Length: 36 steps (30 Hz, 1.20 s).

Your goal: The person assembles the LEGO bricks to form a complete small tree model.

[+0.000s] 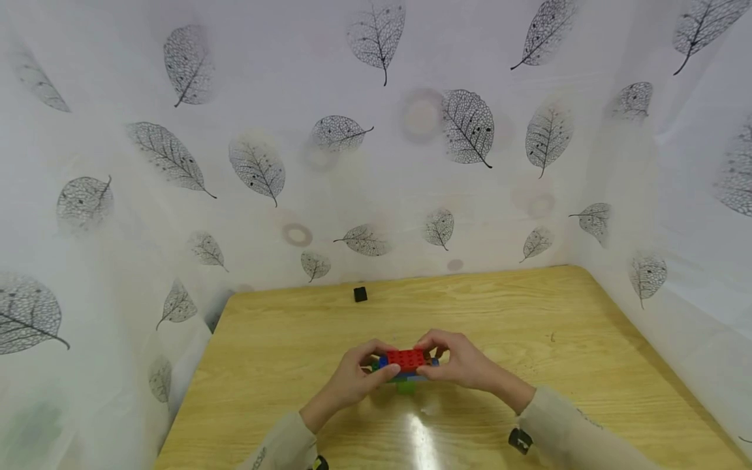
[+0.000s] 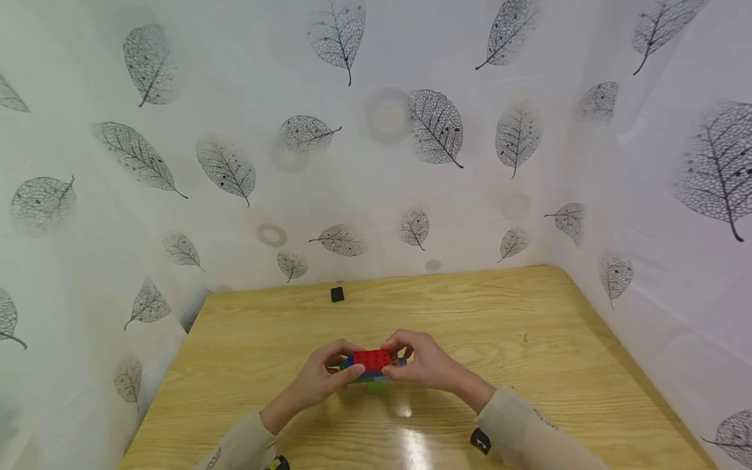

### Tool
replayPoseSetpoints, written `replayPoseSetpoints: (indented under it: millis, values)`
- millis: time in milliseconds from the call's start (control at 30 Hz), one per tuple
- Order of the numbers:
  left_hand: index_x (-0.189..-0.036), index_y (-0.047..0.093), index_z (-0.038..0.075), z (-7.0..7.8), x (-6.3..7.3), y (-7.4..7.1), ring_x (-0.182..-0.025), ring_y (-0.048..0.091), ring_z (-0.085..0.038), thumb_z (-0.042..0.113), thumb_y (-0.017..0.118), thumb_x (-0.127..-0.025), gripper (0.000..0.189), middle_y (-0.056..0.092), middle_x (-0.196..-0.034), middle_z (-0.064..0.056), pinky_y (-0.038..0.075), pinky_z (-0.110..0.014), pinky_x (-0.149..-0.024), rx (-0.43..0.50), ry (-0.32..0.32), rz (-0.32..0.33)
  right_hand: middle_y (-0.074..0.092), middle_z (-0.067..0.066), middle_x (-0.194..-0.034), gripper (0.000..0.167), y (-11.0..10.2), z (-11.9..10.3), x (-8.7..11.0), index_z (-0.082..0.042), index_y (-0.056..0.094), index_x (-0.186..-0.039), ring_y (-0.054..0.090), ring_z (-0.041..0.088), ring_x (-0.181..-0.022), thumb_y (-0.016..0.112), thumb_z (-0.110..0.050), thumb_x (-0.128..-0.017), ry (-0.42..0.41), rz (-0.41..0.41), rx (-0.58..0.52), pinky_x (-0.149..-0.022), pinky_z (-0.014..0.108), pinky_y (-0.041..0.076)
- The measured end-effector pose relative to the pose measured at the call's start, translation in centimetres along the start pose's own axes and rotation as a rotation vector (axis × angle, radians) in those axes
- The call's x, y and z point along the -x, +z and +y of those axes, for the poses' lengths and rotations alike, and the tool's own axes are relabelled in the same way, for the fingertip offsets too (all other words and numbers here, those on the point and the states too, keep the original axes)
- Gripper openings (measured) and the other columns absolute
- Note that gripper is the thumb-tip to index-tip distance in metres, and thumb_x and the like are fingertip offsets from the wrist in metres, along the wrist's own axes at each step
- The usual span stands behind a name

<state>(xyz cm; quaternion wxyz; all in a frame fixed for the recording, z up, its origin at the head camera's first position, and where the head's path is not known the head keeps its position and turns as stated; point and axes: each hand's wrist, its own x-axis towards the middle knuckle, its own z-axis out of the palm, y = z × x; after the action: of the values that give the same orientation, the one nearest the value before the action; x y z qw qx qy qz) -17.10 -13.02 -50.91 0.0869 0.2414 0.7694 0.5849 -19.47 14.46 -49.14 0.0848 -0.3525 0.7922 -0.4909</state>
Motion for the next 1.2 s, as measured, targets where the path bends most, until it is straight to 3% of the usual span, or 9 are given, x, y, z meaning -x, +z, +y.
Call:
replayPoseSetpoints:
  millis: [400, 567, 633, 700, 933, 1200]
  values:
    - [-0.127, 0.070, 0.012, 0.0, -0.1, 0.0, -0.077, 0.068, -0.011, 0.020, 0.068, -0.104, 0.025, 0.073, -0.118, -0.017, 0.060, -0.032, -0.059, 0.006, -0.022, -0.017, 0.072, -0.001, -0.111, 0.025, 0.3, 0.2, 0.3, -0.021, 0.072, -0.118, 0.065, 0.011, -0.092, 0.080, -0.026, -0.095, 0.072, 0.016, -0.043, -0.081, 0.033, 0.057]
    - [-0.130, 0.072, 0.015, -0.3, -0.3, -0.7, -0.101, 0.071, -0.011, 0.025, 0.064, -0.106, 0.028, 0.075, -0.125, -0.010, 0.060, -0.032, -0.083, -0.068, -0.024, -0.001, 0.073, -0.001, -0.111, 0.026, 0.3, 0.5, 0.4, -0.022, 0.073, -0.119, 0.065, 0.012, -0.091, 0.081, -0.026, -0.095, 0.074, 0.021, -0.027, -0.078, 0.033, 0.056]
    - [-0.131, 0.072, 0.016, -0.5, -0.6, -1.3, -0.113, 0.070, -0.014, 0.028, 0.062, -0.107, 0.028, 0.074, -0.129, -0.009, 0.056, -0.030, -0.091, -0.106, -0.036, 0.041, 0.074, 0.000, -0.112, 0.026, 0.3, 0.5, 0.3, -0.021, 0.073, -0.119, 0.065, 0.013, -0.091, 0.081, -0.026, -0.095, 0.075, 0.020, -0.022, -0.078, 0.033, 0.057]
    - [-0.130, 0.073, 0.016, -0.9, -1.0, -2.0, -0.115, 0.070, -0.018, 0.027, 0.062, -0.107, 0.028, 0.074, -0.128, -0.010, 0.056, -0.028, -0.091, -0.130, -0.050, 0.105, 0.074, 0.001, -0.112, 0.026, 0.3, 0.6, 0.3, -0.020, 0.073, -0.119, 0.065, 0.014, -0.091, 0.081, -0.026, -0.095, 0.076, 0.020, -0.019, -0.076, 0.032, 0.056]
    - [-0.126, 0.073, 0.009, -3.1, -3.1, -4.4, -0.102, 0.073, -0.022, 0.024, 0.073, -0.100, 0.030, 0.078, -0.112, -0.010, 0.058, -0.025, -0.080, -0.183, -0.101, 0.350, 0.074, 0.002, -0.110, 0.028, 0.3, 0.7, 0.2, -0.019, 0.074, -0.120, 0.065, 0.016, -0.092, 0.082, -0.026, -0.094, 0.066, 0.016, -0.005, -0.074, 0.030, 0.056]
    - [-0.132, 0.068, 0.000, -5.8, -6.1, -6.7, -0.106, 0.073, -0.033, 0.013, 0.076, -0.097, 0.038, 0.075, -0.111, -0.017, 0.059, -0.045, -0.096, -0.190, -0.219, 0.496, 0.073, -0.006, -0.110, 0.027, 0.1, 0.5, 0.2, -0.025, 0.074, -0.119, 0.065, 0.006, -0.094, 0.082, -0.029, -0.094, 0.054, 0.013, 0.025, -0.082, 0.033, 0.057]
